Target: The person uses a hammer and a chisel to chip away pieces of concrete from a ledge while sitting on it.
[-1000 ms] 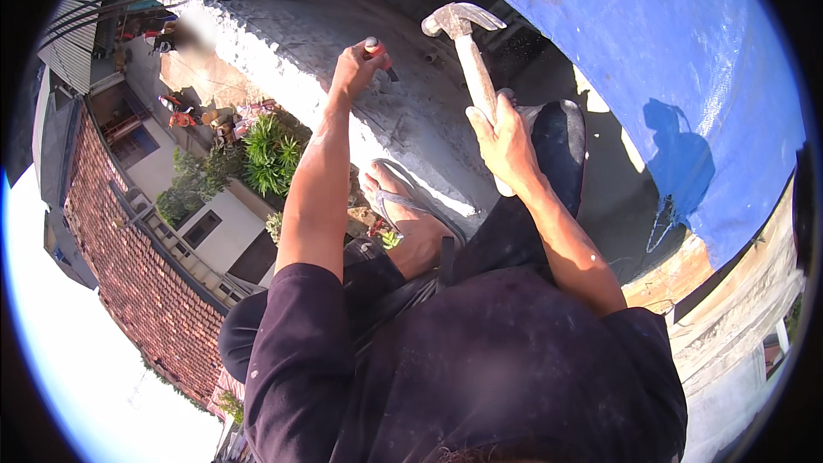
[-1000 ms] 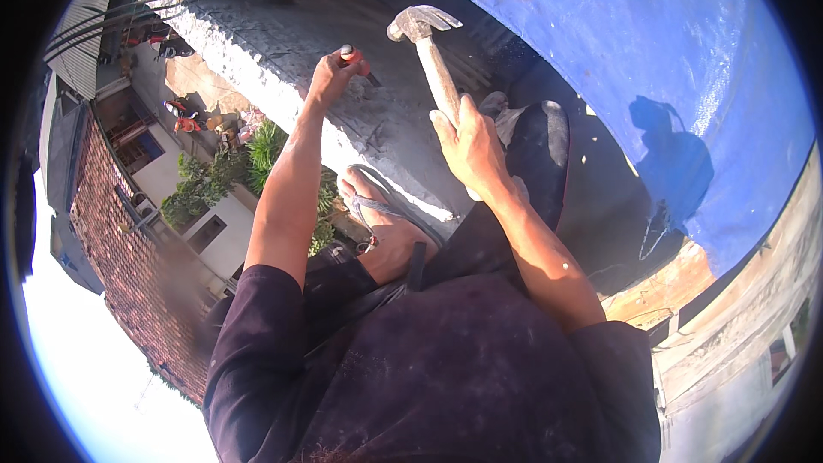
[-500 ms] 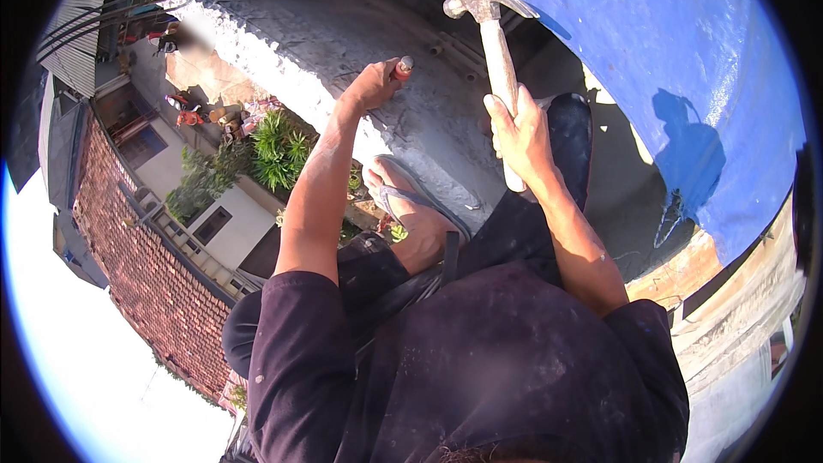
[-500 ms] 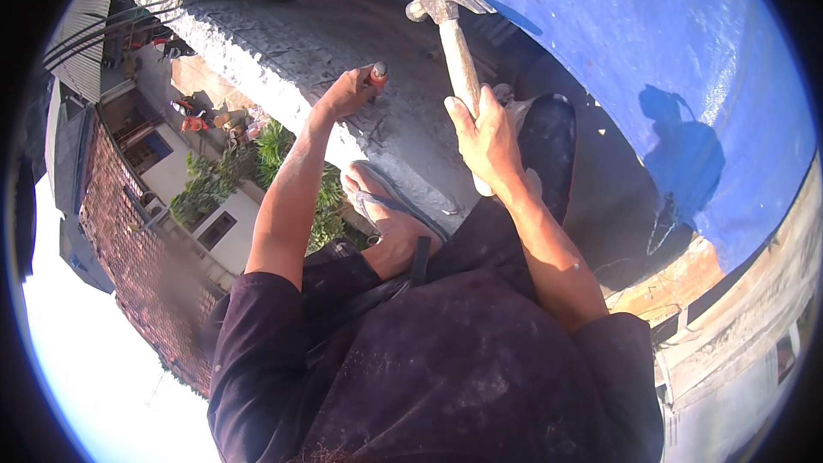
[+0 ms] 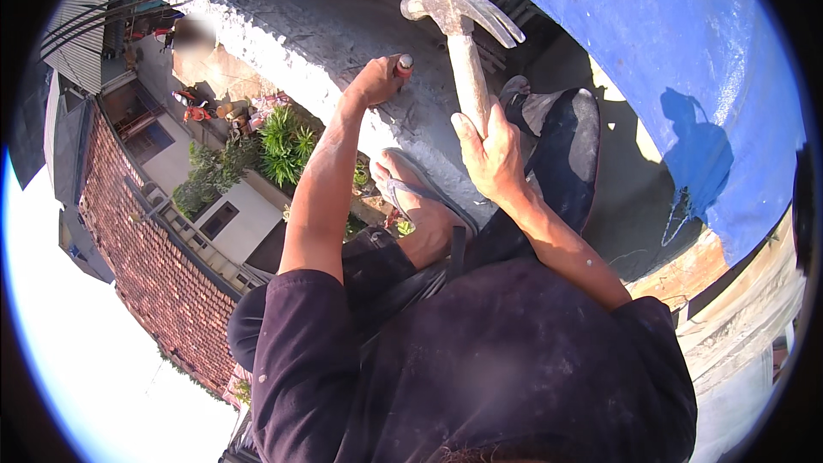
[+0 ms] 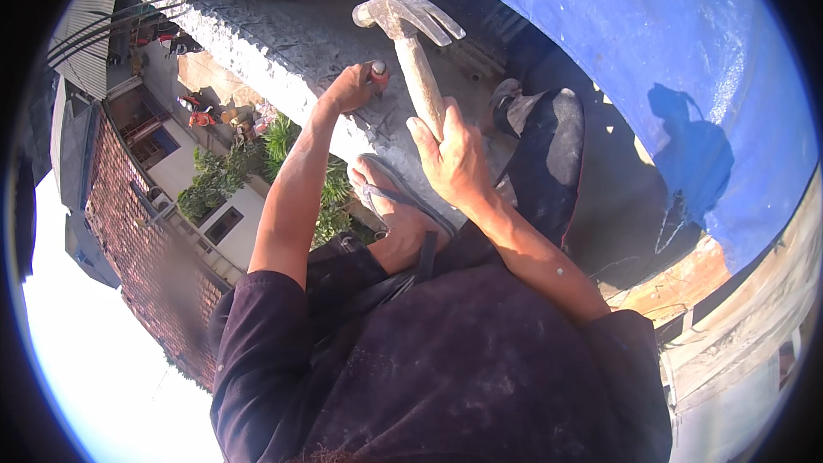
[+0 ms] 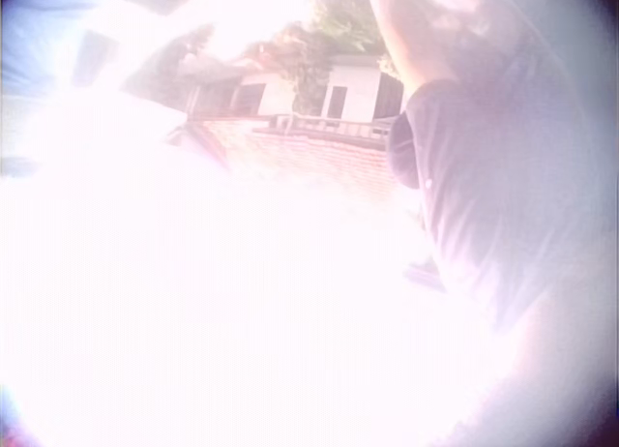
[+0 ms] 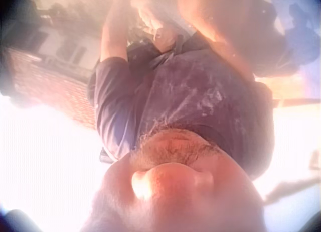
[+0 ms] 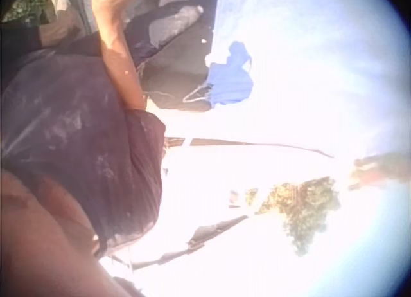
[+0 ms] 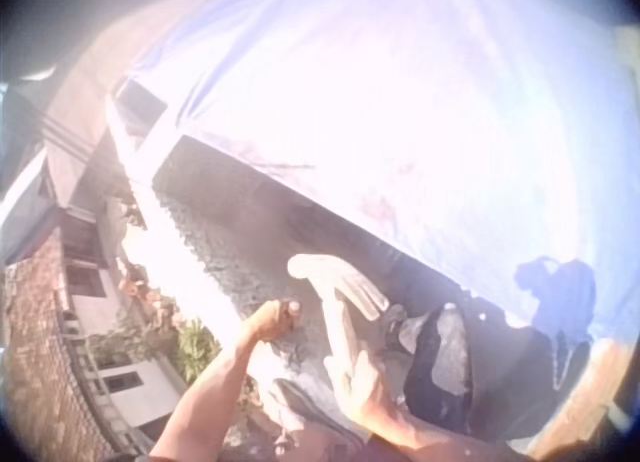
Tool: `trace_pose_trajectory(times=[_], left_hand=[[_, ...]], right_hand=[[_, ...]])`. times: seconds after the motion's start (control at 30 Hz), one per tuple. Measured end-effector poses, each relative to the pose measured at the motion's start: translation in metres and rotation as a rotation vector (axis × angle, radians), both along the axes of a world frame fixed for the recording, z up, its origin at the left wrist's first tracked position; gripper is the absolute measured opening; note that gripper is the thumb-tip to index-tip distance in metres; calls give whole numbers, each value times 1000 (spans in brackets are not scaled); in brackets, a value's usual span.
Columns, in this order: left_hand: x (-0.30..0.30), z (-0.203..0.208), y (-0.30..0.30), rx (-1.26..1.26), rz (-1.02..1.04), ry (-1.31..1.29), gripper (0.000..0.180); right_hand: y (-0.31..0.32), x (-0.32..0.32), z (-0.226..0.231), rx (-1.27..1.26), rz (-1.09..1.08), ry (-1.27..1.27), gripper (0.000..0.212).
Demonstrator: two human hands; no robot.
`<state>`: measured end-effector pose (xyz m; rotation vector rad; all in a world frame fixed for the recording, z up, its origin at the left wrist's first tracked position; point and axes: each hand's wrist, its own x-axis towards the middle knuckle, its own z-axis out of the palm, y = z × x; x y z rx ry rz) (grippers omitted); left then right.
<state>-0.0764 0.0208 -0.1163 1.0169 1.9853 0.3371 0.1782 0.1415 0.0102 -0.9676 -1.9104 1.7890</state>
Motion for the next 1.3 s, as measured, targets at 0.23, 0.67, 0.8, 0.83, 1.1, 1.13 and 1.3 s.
trace_pose_trajectory(times=[0.23, 0.67, 0.8, 0.83, 1.1, 1.13, 1.3], left_hand=[[-5, -14, 0, -10, -53, 88, 19], [-75, 94, 29, 341, 421, 135, 28], [-154, 165, 52, 581, 264, -568, 30], [-156, 182, 65, 575, 219, -540, 26], [-52, 407, 66, 124, 167, 422, 17], [-67, 404, 39, 243, 66, 259, 16], [-42, 355, 48, 235, 3, 27, 9]], right_hand=[[-9, 10, -38, 84, 307, -268, 34], [90, 112, 24, -21, -158, -176, 28], [98, 163, 37, -31, -236, -155, 19], [101, 177, 31, 26, -267, -203, 20], [106, 192, 52, -121, -420, -223, 26], [101, 190, 54, -142, -407, -218, 26], [88, 175, 42, -203, -365, -219, 20]])
